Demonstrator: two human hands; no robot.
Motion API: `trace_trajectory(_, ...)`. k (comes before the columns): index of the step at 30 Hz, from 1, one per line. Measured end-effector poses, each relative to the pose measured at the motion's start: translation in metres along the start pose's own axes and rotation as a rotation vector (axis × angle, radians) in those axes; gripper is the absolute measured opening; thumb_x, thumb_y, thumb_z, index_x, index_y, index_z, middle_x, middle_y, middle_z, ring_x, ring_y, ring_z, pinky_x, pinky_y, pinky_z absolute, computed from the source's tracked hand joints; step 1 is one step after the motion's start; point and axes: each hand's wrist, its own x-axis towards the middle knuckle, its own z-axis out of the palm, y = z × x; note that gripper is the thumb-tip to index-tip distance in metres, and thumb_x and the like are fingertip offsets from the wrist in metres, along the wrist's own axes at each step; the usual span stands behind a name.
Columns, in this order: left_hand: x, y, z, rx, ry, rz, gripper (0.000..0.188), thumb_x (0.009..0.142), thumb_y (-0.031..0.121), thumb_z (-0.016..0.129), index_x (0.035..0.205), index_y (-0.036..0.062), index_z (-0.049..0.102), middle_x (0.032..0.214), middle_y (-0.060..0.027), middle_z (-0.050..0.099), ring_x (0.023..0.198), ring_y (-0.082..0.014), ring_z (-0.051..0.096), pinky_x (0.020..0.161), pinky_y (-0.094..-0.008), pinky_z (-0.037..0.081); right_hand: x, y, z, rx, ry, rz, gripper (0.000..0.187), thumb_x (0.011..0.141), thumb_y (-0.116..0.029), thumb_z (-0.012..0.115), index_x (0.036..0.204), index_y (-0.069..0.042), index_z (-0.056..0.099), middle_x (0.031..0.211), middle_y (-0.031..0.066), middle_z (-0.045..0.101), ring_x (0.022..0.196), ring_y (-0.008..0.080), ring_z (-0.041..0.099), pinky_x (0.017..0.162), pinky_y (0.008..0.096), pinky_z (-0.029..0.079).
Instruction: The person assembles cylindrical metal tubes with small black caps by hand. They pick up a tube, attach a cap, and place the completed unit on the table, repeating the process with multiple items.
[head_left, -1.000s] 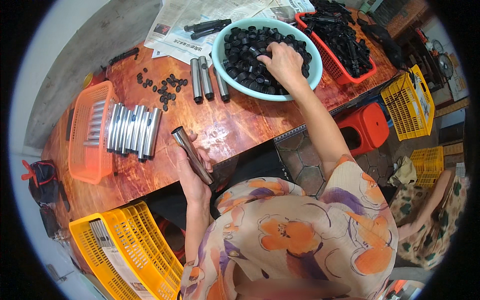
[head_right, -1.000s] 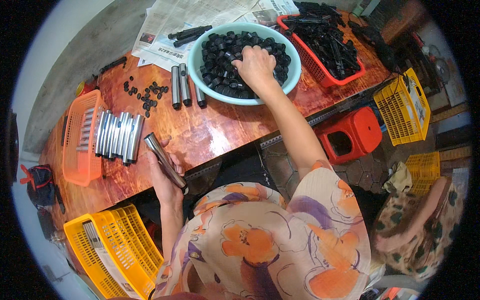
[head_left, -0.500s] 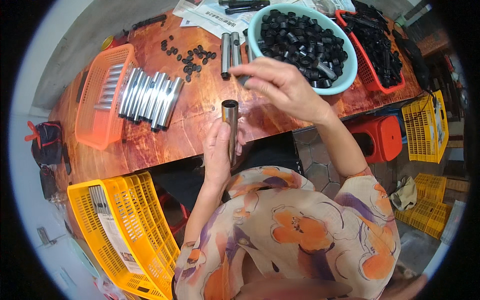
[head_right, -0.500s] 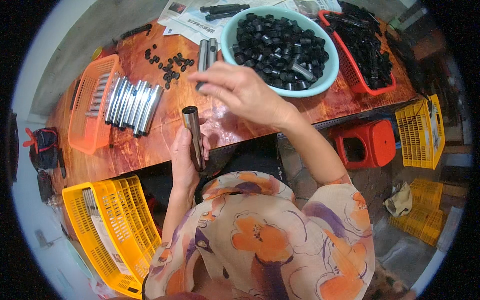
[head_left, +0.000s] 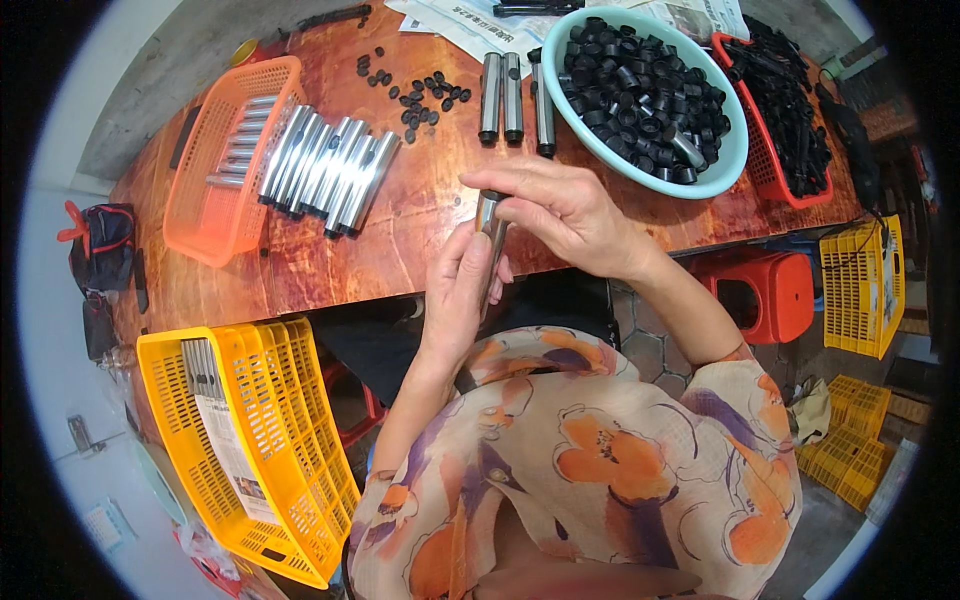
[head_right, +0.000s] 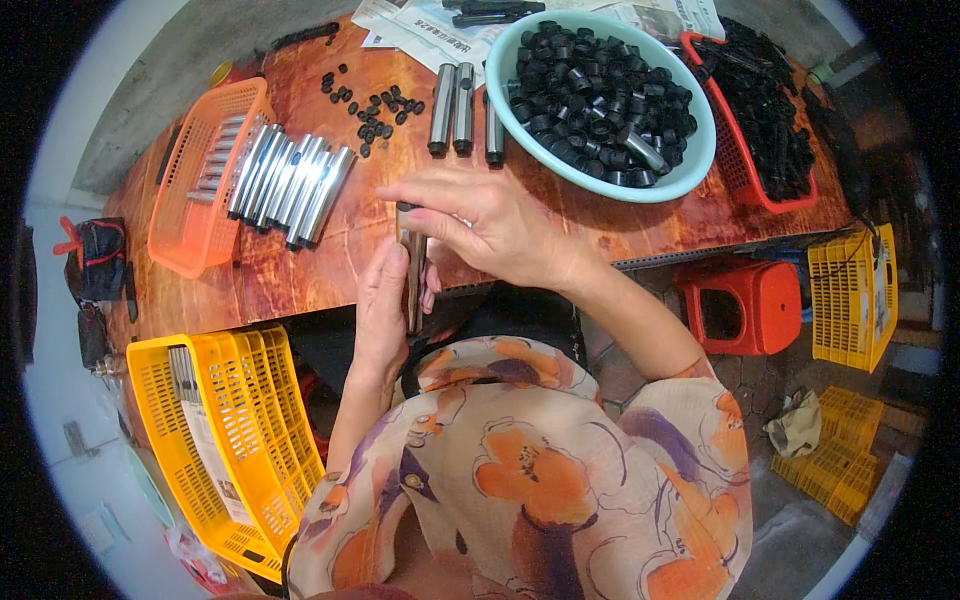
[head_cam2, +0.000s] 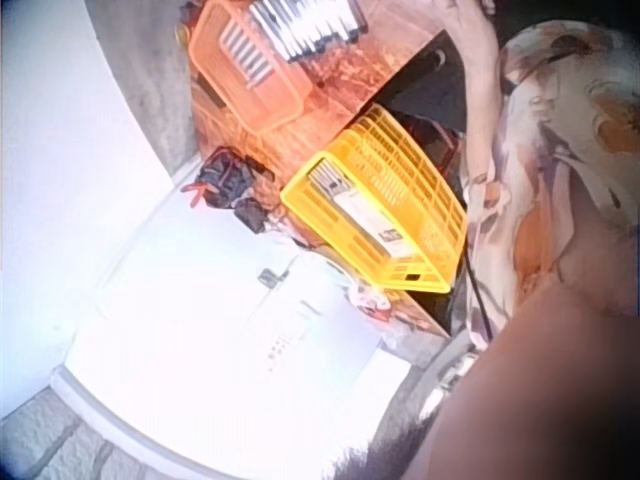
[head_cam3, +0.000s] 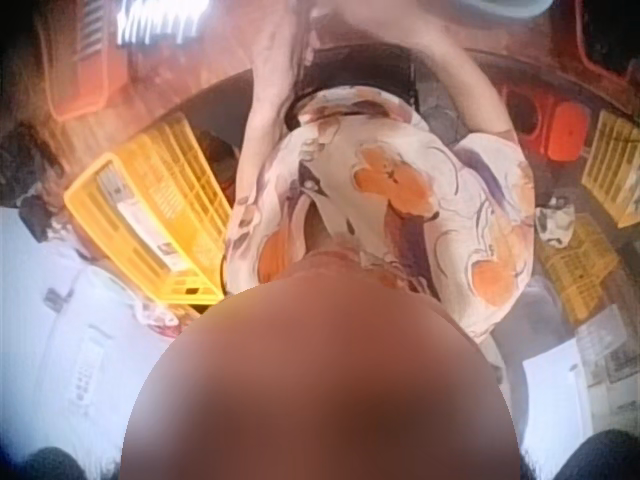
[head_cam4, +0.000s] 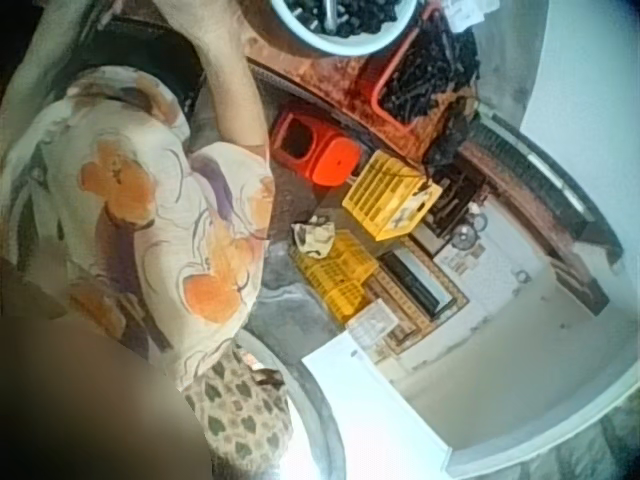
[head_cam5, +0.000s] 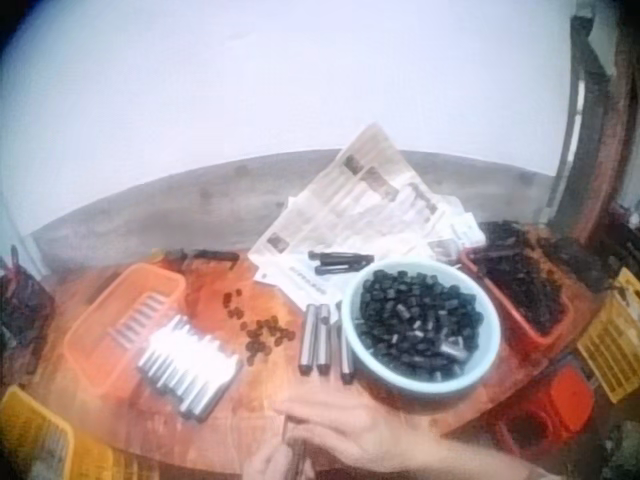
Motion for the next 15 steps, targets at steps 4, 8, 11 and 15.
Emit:
trace_trajectory(4, 0.000, -0.004, 0.001, -0.156, 0.039, -0.037, 0.038, 0.101, 0.038, 0.040, 0.108, 0.0038, 0.053, 0.076, -0.0033, 0.057, 0.061, -0.0084, 0.051, 0.055, -0.0201, 0.041, -0.009, -0.008, 0.011, 0.322, -0.011, 0.224, 0.059, 0.091, -0.016, 0.060, 0.143, -0.007, 0.034, 0.123, 0.0154, 0.055, 0.095, 0.0231, 0.062, 0.083, 0.0338, 0.049)
trace_trajectory(8, 0.003, 0.000, 0.000, -0.310, 0.121, 0.088, 0.045, 0.100, 0.039, 0.042, 0.122, 0.0009, 0.050, 0.097, -0.0082, 0.060, 0.086, -0.0142, 0.057, 0.078, -0.0286, 0.048, -0.030, -0.001, 0.041, 0.526, 0.035, 0.359, 0.079, 0.089, -0.018, 0.064, 0.151, -0.012, 0.015, 0.139, 0.0138, 0.042, 0.106, 0.0223, 0.058, 0.090, 0.0370, 0.047)
trace_trajectory(11, 0.004, 0.005, -0.002, -0.339, 0.080, 0.111, 0.044, 0.099, 0.032, 0.047, 0.129, 0.0005, 0.047, 0.104, -0.0049, 0.059, 0.093, -0.0116, 0.057, 0.086, -0.0276, 0.047, -0.045, -0.013, 0.070, 0.569, 0.007, 0.394, 0.080, 0.090, -0.012, 0.062, 0.149, -0.005, 0.008, 0.140, 0.0148, 0.040, 0.121, 0.0230, 0.049, 0.099, 0.0363, 0.042)
trace_trajectory(15, 0.006, 0.009, -0.023, -0.049, 0.230, 0.226, 0.047, 0.100, 0.035, 0.045, 0.132, 0.0004, 0.046, 0.110, -0.0061, 0.057, 0.103, -0.0144, 0.055, 0.090, -0.0293, 0.046, -0.047, -0.013, 0.078, 0.369, 0.038, 0.448, 0.069, 0.090, -0.003, 0.056, 0.146, -0.003, 0.017, 0.131, 0.0179, 0.047, 0.118, 0.0279, 0.051, 0.097, 0.0365, 0.042)
